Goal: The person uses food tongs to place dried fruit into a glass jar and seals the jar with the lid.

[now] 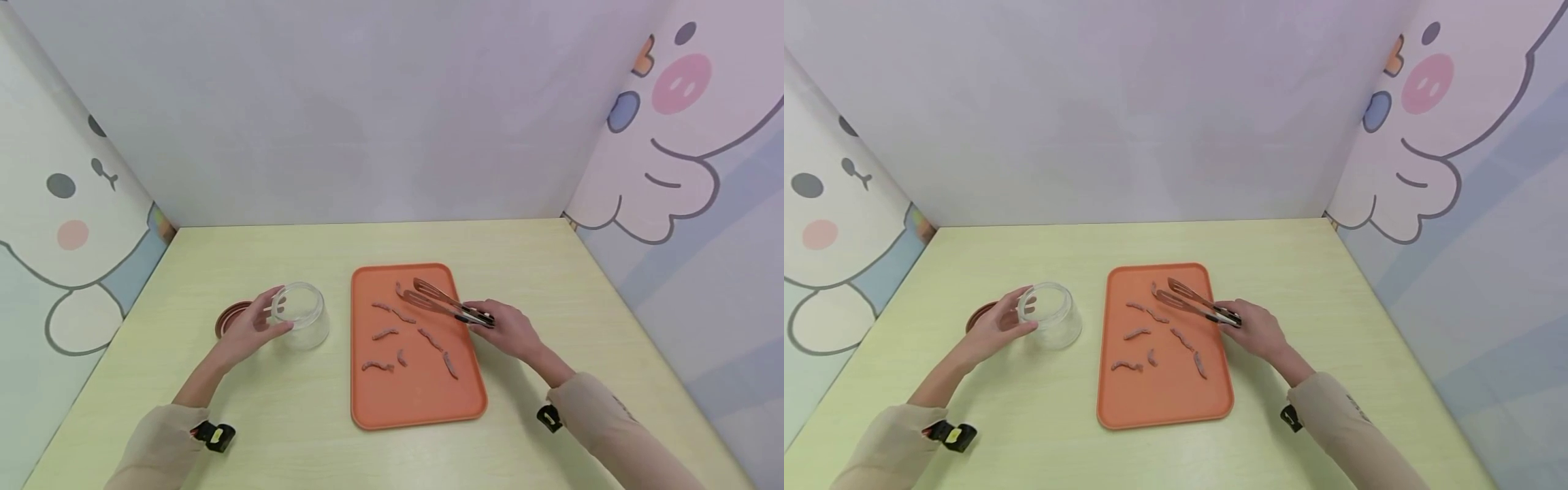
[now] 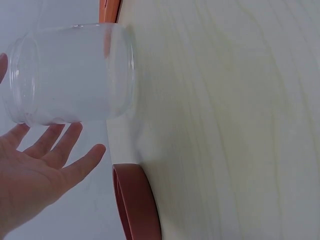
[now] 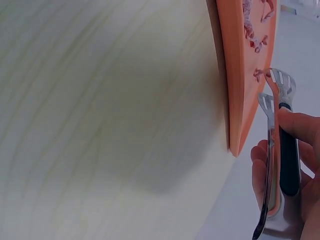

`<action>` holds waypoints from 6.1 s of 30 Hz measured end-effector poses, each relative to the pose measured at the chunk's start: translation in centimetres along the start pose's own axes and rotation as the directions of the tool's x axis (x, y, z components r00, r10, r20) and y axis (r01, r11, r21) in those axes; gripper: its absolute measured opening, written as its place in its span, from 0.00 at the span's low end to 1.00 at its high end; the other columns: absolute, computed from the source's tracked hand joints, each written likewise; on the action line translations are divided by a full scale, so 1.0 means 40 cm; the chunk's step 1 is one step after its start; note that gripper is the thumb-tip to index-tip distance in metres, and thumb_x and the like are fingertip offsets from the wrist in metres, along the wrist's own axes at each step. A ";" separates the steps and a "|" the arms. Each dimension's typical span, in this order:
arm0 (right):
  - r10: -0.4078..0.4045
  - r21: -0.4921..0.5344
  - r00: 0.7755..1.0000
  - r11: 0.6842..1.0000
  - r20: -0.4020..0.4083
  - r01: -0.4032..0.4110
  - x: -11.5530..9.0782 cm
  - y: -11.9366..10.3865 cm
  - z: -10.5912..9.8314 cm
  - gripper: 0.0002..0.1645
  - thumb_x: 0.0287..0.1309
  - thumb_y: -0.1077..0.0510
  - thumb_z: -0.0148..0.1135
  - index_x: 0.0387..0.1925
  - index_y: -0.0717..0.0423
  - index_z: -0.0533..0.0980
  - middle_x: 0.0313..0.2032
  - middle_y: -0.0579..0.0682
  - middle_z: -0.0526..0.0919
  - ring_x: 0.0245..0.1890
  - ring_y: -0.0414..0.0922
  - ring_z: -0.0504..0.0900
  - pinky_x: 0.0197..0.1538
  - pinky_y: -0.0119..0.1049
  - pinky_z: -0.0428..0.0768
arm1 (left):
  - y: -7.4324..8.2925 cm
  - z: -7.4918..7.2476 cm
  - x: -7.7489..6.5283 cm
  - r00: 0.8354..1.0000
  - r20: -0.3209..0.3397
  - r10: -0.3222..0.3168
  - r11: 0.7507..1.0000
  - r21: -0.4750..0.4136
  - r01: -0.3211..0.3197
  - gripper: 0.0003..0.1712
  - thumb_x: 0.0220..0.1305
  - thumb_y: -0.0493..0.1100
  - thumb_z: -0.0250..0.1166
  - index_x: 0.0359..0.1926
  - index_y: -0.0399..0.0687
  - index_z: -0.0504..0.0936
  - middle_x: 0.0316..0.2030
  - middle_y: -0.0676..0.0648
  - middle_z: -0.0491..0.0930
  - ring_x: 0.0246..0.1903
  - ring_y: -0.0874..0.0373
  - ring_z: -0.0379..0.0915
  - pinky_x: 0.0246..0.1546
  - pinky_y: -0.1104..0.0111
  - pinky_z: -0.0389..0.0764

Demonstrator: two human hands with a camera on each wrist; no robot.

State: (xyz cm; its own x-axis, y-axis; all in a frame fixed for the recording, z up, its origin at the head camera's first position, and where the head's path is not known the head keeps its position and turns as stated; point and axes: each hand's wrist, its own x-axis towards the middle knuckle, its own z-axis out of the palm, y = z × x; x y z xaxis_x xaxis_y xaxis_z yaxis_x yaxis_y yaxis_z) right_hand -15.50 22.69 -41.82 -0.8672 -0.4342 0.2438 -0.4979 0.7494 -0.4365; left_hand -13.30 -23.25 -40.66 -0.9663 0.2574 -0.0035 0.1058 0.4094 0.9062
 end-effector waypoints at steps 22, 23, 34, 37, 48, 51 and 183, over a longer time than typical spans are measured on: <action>0.020 -0.021 0.999 1.000 0.033 -0.019 0.029 -0.019 0.022 0.21 0.45 0.60 0.67 0.46 0.52 0.77 0.30 0.45 0.78 0.22 0.38 0.70 0.22 0.33 0.66 | -0.004 -0.002 0.001 1.000 0.003 0.003 1.000 0.002 -0.003 0.42 0.56 0.43 0.62 0.66 0.45 0.49 0.58 0.33 0.57 0.55 0.38 0.57 0.46 0.58 0.70; 0.022 -0.023 0.999 1.000 0.036 -0.021 0.029 -0.017 0.024 0.21 0.45 0.60 0.67 0.45 0.52 0.77 0.30 0.44 0.78 0.22 0.38 0.69 0.22 0.33 0.66 | -0.004 -0.002 0.001 1.000 0.003 0.002 1.000 0.002 -0.002 0.42 0.56 0.44 0.62 0.66 0.45 0.49 0.58 0.33 0.57 0.55 0.38 0.57 0.46 0.57 0.70; 0.027 -0.013 0.999 1.000 0.029 -0.027 0.036 -0.017 0.028 0.17 0.45 0.61 0.66 0.41 0.52 0.79 0.29 0.43 0.78 0.16 0.36 0.65 0.17 0.31 0.63 | 0.002 -0.003 0.000 1.000 0.008 -0.006 1.000 0.008 0.005 0.42 0.56 0.44 0.62 0.66 0.45 0.49 0.58 0.34 0.57 0.55 0.38 0.56 0.46 0.56 0.69; 0.024 -0.008 1.000 1.000 0.015 -0.023 0.037 -0.018 0.028 0.15 0.45 0.61 0.66 0.40 0.51 0.80 0.29 0.44 0.79 0.17 0.36 0.66 0.17 0.31 0.63 | 0.003 -0.003 0.000 1.000 0.008 -0.004 1.000 0.015 0.003 0.42 0.56 0.44 0.62 0.66 0.46 0.49 0.58 0.33 0.57 0.55 0.37 0.56 0.46 0.55 0.70; 0.000 -0.010 1.000 1.000 -0.010 0.000 0.032 -0.016 0.030 0.14 0.46 0.64 0.65 0.39 0.53 0.80 0.31 0.46 0.80 0.18 0.37 0.67 0.19 0.32 0.63 | 0.002 -0.002 0.001 1.000 0.002 -0.006 0.999 0.032 0.005 0.42 0.56 0.45 0.62 0.66 0.45 0.49 0.58 0.33 0.57 0.55 0.37 0.57 0.46 0.53 0.69; -0.009 -0.005 1.000 1.000 -0.024 0.008 0.032 -0.015 0.028 0.14 0.46 0.64 0.65 0.39 0.54 0.80 0.32 0.47 0.80 0.17 0.37 0.65 0.19 0.32 0.62 | 0.002 -0.002 0.001 1.000 0.003 -0.003 1.000 0.030 0.003 0.42 0.56 0.45 0.62 0.66 0.45 0.50 0.58 0.33 0.58 0.55 0.37 0.57 0.45 0.54 0.69; -0.221 0.022 0.975 0.975 -0.003 0.221 -0.045 0.020 -0.009 0.24 0.42 0.62 0.68 0.46 0.52 0.77 0.25 0.37 0.71 0.18 0.32 0.62 0.20 0.28 0.63 | 0.001 -0.006 -0.002 0.999 0.024 0.027 0.999 -0.018 -0.026 0.40 0.57 0.42 0.61 0.66 0.45 0.50 0.57 0.32 0.58 0.55 0.37 0.57 0.43 0.69 0.72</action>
State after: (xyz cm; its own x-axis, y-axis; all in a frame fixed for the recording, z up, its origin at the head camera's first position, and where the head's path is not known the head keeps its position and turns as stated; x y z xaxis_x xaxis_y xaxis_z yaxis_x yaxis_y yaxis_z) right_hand -14.32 24.23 -42.30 -0.7357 -0.5876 0.3367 -0.6770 0.6237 -0.3908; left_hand -13.27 -23.44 -40.51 -0.9572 0.2892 0.0103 0.1267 0.3867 0.9134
